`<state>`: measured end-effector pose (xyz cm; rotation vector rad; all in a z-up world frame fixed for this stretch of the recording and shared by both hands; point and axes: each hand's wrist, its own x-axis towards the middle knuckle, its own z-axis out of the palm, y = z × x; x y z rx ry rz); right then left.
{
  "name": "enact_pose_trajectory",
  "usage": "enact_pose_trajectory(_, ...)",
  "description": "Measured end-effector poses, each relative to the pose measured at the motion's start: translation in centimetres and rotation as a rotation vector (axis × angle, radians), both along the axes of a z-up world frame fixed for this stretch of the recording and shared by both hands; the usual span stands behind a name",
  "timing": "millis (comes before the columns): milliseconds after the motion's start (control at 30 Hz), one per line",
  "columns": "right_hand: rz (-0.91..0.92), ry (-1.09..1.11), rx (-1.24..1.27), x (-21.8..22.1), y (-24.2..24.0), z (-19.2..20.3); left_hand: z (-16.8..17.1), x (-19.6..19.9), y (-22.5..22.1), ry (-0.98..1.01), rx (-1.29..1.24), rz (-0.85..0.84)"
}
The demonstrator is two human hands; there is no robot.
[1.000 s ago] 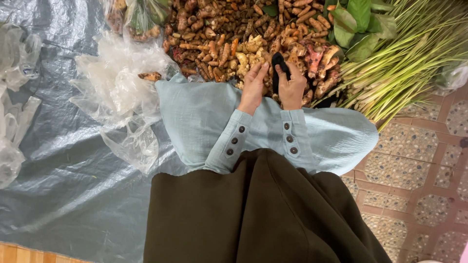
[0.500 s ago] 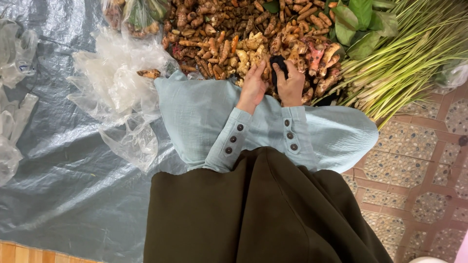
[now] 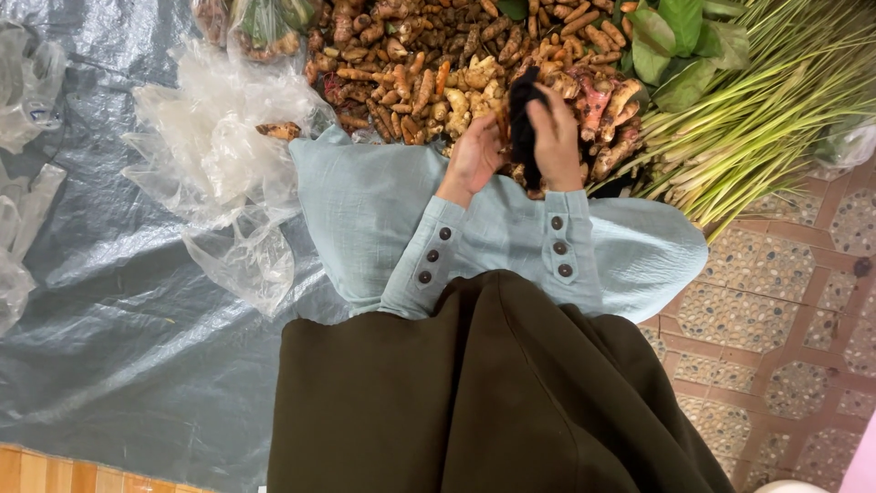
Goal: The person sorts through a large pile of turmeric or ginger roots on the floor, picking up individual roots and placing them back into the pile while using a black cloth to wipe some of them.
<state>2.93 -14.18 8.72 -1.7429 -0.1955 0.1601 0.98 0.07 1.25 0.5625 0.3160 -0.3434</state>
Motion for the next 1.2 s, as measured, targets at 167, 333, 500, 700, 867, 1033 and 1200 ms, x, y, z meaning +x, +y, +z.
enact_pose_trajectory(167, 0.167, -0.245, -0.448, 0.5, 0.8, 1.3, 4.4, -0.4, 0.6, 0.083, 0.145, -0.112)
enact_pose_trajectory(333, 0.218, -0.201, -0.458, 0.9, 1.3, -0.7, 6.5, -0.8, 0.9, 0.137, 0.283, -0.134)
enact_pose_trajectory(500, 0.052, -0.264, -0.358, 0.3, 2.2, -1.9, 3.5, -0.4, 1.0, 0.061, 0.448, -0.178)
enact_pose_trajectory(700, -0.062, -0.294, -0.202, -0.1, 3.1, -1.3, 1.9, -0.7, 0.7, -0.200, 0.422, -0.085)
enact_pose_trajectory(867, -0.177, -0.227, -0.147, 0.2, 2.8, -3.1, 2.8, -0.7, 0.8, -0.116, 0.558, -0.191)
enact_pose_trajectory(1033, -0.281, -0.185, -0.176, 0.8, 2.0, -5.2, -0.7, -0.4, 0.6, -0.179, 0.548, -0.186)
enact_pose_trajectory(1200, -0.468, 0.188, 0.425, 0.0, 2.3, -1.0, -1.3, -0.4, 0.7, -0.237, 0.426, -0.050)
